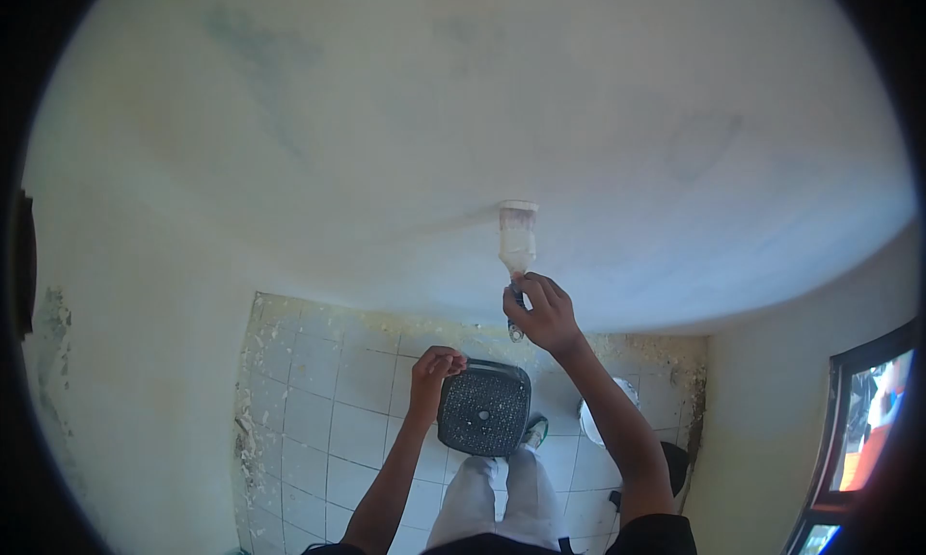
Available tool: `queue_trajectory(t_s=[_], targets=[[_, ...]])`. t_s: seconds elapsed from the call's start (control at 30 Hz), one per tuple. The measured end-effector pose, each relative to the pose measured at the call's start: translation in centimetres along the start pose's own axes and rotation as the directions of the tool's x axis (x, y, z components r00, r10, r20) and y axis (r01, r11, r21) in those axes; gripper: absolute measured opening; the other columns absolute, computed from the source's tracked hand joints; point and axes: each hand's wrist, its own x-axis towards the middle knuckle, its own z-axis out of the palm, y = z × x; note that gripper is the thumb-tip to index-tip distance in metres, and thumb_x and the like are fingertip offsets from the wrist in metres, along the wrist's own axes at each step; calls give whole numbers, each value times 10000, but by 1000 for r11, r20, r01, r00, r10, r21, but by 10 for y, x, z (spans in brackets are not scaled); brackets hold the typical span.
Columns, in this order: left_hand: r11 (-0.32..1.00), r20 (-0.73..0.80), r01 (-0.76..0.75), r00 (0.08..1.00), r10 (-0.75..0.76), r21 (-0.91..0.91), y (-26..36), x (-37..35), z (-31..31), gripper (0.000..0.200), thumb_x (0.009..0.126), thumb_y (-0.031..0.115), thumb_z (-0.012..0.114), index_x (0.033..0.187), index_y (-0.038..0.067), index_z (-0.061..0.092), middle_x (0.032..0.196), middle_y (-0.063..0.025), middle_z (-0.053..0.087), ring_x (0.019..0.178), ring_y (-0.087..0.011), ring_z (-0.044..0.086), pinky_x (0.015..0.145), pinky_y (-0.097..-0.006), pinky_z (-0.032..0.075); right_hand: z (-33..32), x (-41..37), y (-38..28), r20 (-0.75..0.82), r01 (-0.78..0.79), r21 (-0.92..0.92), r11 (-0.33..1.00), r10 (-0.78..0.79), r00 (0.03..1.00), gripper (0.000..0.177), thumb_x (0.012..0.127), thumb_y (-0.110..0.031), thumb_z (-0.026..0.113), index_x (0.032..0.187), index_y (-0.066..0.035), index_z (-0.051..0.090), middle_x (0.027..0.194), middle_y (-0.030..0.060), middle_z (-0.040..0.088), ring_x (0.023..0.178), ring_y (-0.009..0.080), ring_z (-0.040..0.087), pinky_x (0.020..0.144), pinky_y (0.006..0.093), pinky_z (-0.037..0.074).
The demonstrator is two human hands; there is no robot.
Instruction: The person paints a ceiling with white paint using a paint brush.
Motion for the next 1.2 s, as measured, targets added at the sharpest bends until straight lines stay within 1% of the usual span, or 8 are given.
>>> queue_trajectory(t_s=[0.17, 0.43, 0.63, 0.7, 0.83, 0.9, 1.07, 1.2], targets=[[1000, 18, 8, 1000, -8, -4, -46, 16, -4, 158, 1019, 128, 523, 1038, 21, 638, 967, -95, 701, 907, -168, 676, 854, -317, 532, 26, -39, 0, 150, 5, 15, 1000, -7, 989, 259, 672, 15, 767, 911, -15, 670, 965, 154, 635, 826, 290, 693, 693, 365, 605], [1000, -25, -9, 1000, 9, -21, -88, 11, -10, 143, 1012, 101, 528, 1029, 16, 642, 945, -79, 704, 898, -150, 664, 822, -290, 514, 27, -53, -2, 313, -225, 186, 956, 159, 936, 236, 723, 19, 752, 948, -19, 693, 968, 147, 648, 828, 266, 707, 681, 349, 608], [1000, -35, -29, 999, 29, -3, -68, -11, 9, 140, 1009, 94, 524, 1029, 23, 644, 945, -81, 706, 892, -148, 660, 814, -286, 508, -5, 26, 15, 210, -68, 63, 996, 54, 976, 216, 762, -40, 724, 964, -75, 656, 969, 107, 614, 846, 234, 693, 674, 309, 607], [999, -37, -54, 998, 54, -6, -57, -18, 17, 140, 1008, 92, 524, 1029, 22, 643, 946, -83, 706, 893, -148, 660, 814, -288, 508, -22, 46, 11, 46, 59, 9, 998, -59, 997, 207, 733, -34, 738, 912, -48, 634, 935, 112, 596, 811, 201, 682, 620, 292, 592], [994, -42, -108, 993, 109, 22, -41, -29, 22, 140, 1013, 102, 526, 1031, 23, 640, 955, -88, 703, 903, -159, 667, 837, -305, 519, -41, 45, -5, -26, 153, -23, 988, -154, 988, 206, 724, -4, 759, 906, -4, 665, 923, 137, 612, 837, 239, 703, 650, 306, 618], [992, -34, -118, 992, 119, 37, -48, -30, 18, 142, 1016, 112, 528, 1034, 25, 638, 960, -92, 700, 909, -170, 673, 853, -316, 528, -26, 35, -6, -89, 183, -89, 979, -191, 978, 200, 695, -17, 737, 828, -25, 587, 885, 114, 559, 760, 166, 646, 571, 252, 555], [993, 5, -98, 995, 98, 64, -72, -17, -1, 149, 1017, 109, 525, 1037, 10, 635, 961, -101, 701, 910, -178, 674, 860, -322, 527, 40, -29, -3, 153, 170, -139, 976, -148, 977, 220, 699, -48, 706, 884, -40, 586, 977, 147, 572, 787, 192, 657, 585, 261, 572], [997, 75, -67, 995, 64, 32, -78, -15, -19, 132, 1009, 45, 508, 1053, -6, 622, 974, -97, 683, 933, -174, 660, 882, -322, 531, 60, -61, -21, 239, 96, -49, 994, -82, 967, 220, 720, 5, 733, 895, -28, 604, 895, 118, 563, 772, 205, 677, 602, 295, 582]])
